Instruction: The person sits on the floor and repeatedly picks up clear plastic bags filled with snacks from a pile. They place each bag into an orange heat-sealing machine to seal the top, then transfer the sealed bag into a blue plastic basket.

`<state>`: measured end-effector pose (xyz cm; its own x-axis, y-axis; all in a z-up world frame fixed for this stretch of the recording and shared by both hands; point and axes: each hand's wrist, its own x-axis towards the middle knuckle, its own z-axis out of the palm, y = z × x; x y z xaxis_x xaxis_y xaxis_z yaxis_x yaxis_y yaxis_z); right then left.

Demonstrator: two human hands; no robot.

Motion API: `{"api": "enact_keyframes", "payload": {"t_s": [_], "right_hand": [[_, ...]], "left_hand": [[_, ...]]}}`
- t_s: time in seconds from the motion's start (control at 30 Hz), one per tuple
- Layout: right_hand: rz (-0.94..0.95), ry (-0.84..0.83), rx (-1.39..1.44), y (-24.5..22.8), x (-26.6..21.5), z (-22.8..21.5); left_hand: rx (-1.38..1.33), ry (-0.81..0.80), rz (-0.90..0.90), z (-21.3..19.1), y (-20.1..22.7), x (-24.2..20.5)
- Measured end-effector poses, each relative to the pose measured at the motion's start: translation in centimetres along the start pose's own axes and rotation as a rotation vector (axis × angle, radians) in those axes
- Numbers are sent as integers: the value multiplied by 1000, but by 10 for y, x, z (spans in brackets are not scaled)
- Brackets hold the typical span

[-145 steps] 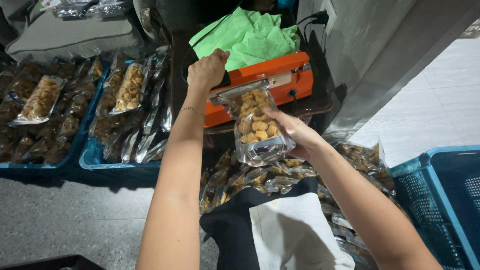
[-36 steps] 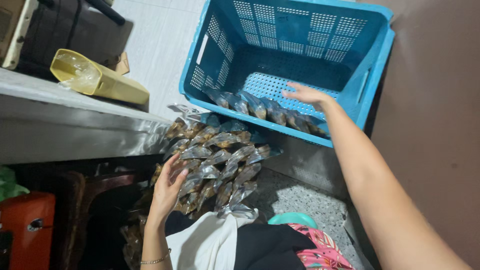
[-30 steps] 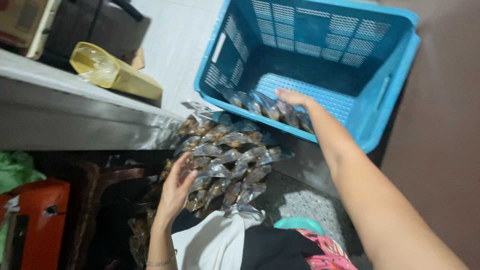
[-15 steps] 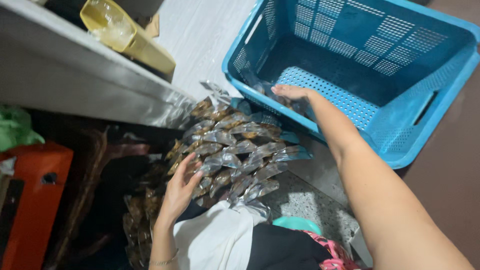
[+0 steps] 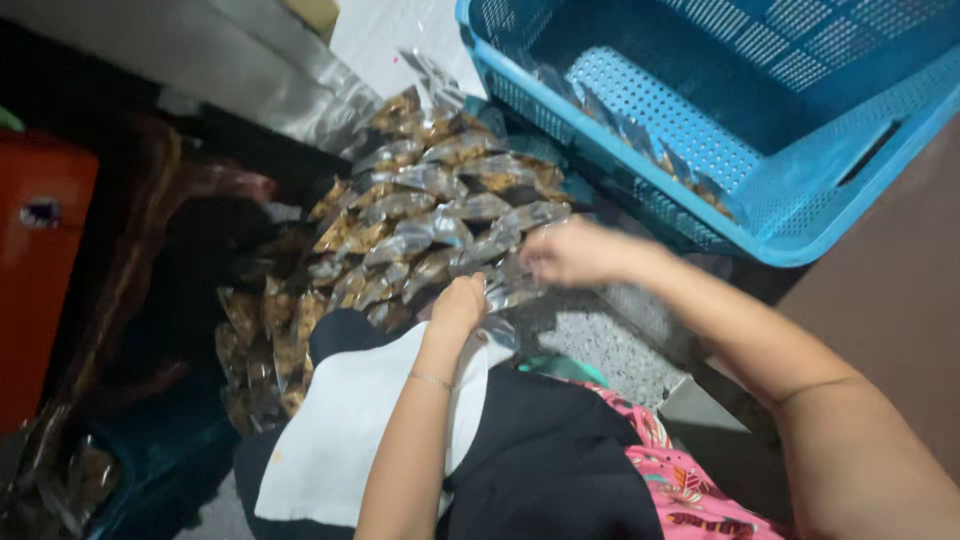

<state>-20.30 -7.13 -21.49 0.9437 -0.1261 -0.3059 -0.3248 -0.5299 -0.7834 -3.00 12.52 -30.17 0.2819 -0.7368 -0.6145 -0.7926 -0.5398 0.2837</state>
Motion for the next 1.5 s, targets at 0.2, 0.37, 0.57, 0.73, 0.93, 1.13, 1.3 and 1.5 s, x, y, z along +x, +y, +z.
{"api": "enact_keyframes", "payload": {"t_s": [0.2, 0.37, 0.57, 0.73, 0.93, 1.13, 1.3, 1.5], "right_hand": [[-181, 243, -662, 45, 7, 125], [-273, 368, -718, 68, 9, 141], [-522, 431, -544, -17, -15, 55], [-337, 349, -153, -112, -24, -38], [-305, -182, 660, -193, 49, -64], [-475, -161, 669, -281, 128, -11], [-241, -338, 937, -344, 194, 23], [-125, -436, 1038, -378, 248, 47]], "left_hand": [[6, 15, 17, 42, -17, -9], [-43, 143, 105, 30, 9, -32], [-258, 432, 476, -26, 24, -72], [-579, 612, 634, -120, 12, -131], [-630, 735, 323, -274, -51, -232], [-407, 989, 195, -334, -140, -266], [38, 1356, -20, -382, -257, -285], [447, 1375, -468, -418, -338, -272]]}}
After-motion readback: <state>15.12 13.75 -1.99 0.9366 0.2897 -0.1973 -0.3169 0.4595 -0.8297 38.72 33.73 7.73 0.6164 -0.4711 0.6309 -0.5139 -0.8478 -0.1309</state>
